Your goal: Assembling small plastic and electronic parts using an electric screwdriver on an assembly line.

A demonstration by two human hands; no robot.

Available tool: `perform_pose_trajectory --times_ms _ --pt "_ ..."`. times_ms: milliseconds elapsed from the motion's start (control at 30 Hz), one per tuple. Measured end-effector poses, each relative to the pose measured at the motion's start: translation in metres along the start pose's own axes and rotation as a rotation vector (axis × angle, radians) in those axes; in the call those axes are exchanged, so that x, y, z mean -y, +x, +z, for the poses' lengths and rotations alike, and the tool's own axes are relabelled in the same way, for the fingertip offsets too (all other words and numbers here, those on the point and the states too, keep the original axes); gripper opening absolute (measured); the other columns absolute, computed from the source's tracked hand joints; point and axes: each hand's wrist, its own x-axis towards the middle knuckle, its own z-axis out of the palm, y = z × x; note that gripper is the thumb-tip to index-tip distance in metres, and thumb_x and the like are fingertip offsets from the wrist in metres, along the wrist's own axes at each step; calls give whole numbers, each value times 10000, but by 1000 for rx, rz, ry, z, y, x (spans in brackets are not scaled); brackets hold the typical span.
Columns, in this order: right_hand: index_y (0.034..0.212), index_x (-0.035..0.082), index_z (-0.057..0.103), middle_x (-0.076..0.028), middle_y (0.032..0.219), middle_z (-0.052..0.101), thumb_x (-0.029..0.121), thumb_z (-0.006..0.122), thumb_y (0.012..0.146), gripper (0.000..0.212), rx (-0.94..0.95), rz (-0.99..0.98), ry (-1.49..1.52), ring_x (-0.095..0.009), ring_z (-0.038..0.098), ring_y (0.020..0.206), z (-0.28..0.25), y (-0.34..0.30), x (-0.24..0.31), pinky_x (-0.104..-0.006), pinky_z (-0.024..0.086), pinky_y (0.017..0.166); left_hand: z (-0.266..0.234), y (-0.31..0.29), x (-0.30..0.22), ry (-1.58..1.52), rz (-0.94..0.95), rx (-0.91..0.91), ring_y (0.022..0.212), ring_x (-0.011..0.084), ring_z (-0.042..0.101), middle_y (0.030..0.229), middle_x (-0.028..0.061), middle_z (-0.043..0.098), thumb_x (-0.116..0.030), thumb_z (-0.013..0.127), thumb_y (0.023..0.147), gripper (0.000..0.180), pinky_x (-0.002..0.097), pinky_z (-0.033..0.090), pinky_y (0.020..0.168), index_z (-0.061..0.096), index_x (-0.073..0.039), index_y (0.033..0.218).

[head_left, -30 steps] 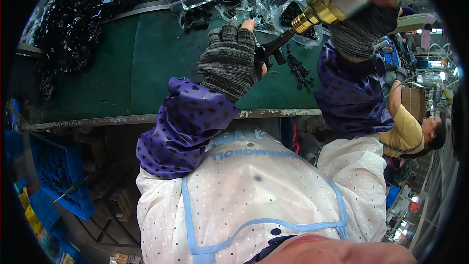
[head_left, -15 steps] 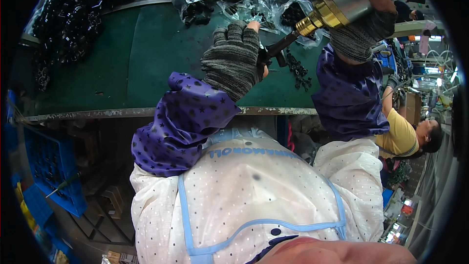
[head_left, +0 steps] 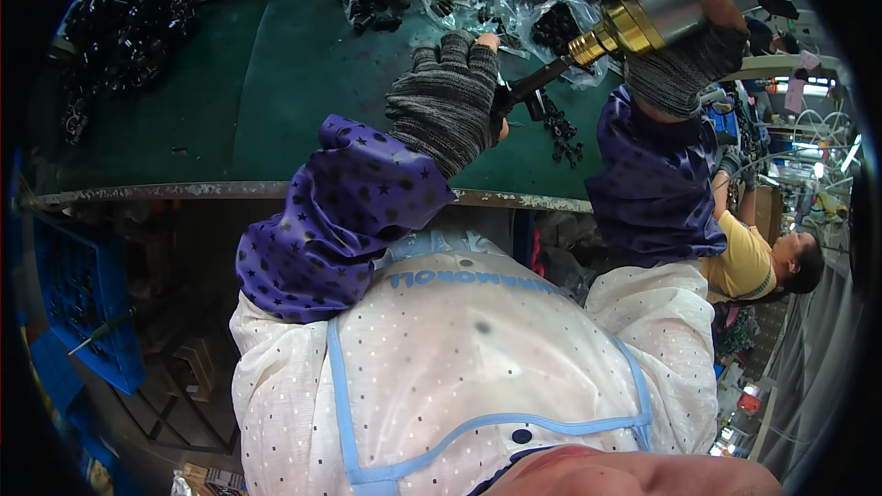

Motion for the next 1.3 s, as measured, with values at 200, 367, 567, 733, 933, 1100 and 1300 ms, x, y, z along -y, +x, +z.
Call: perform_pose_trajectory --times_ms 200,367,567,733,933,1100,1300 --pt "1066 21 471 -154 890 589 262 642 809 391 57 -37 -1 -323 660 727 7 -1 -1 -421 594 591 -1 1 -3 -1 -28 15 998 367 517 1130 160 493 -271 757 554 799 475 478 801 421 -68 1249" --pt "1147 -3 445 -194 961 595 272 634 817 469 -38 25 83 -322 659 729 12 -1 -1 -445 587 631 2 0 -5 -22 -68 -8 967 353 505 1067 158 510 -179 702 560 717 459 430 855 433 -76 1216" --pt "1298 -29 339 -257 1070 565 323 621 814 662 39 -3 4 -345 647 782 12 6 12 -477 575 651 6 3 -9 -138 -4 -20 941 351 512 1044 162 517 -173 692 556 700 449 436 832 444 -61 1201" --pt "1128 36 551 -109 1051 624 160 670 795 375 101 -8 -4 -246 622 937 5 20 56 -382 518 818 -3 8 -15 -116 60 -163 969 359 516 1061 163 525 -191 712 568 719 443 431 847 436 -55 1217" --pt "1201 36 526 -82 1083 606 399 558 894 477 -53 -530 -629 -204 604 932 -1 17 86 -318 496 823 -13 16 -14 -74 55 -142 992 352 518 1088 157 527 -214 739 587 725 441 430 856 434 -62 1226" --pt "1191 29 524 -129 1122 598 291 656 816 475 42 9 -73 -242 585 1027 6 25 105 -414 493 872 -12 15 -16 -60 31 -119 985 349 523 1086 155 529 -218 744 592 722 439 429 858 436 -69 1228" --pt "1202 27 496 -121 1089 597 335 662 809 527 -35 -200 -217 -258 605 984 -26 18 65 -426 516 833 -8 14 -14 -68 65 -146 962 357 534 1093 161 527 -253 728 605 728 457 451 812 429 -75 1245"
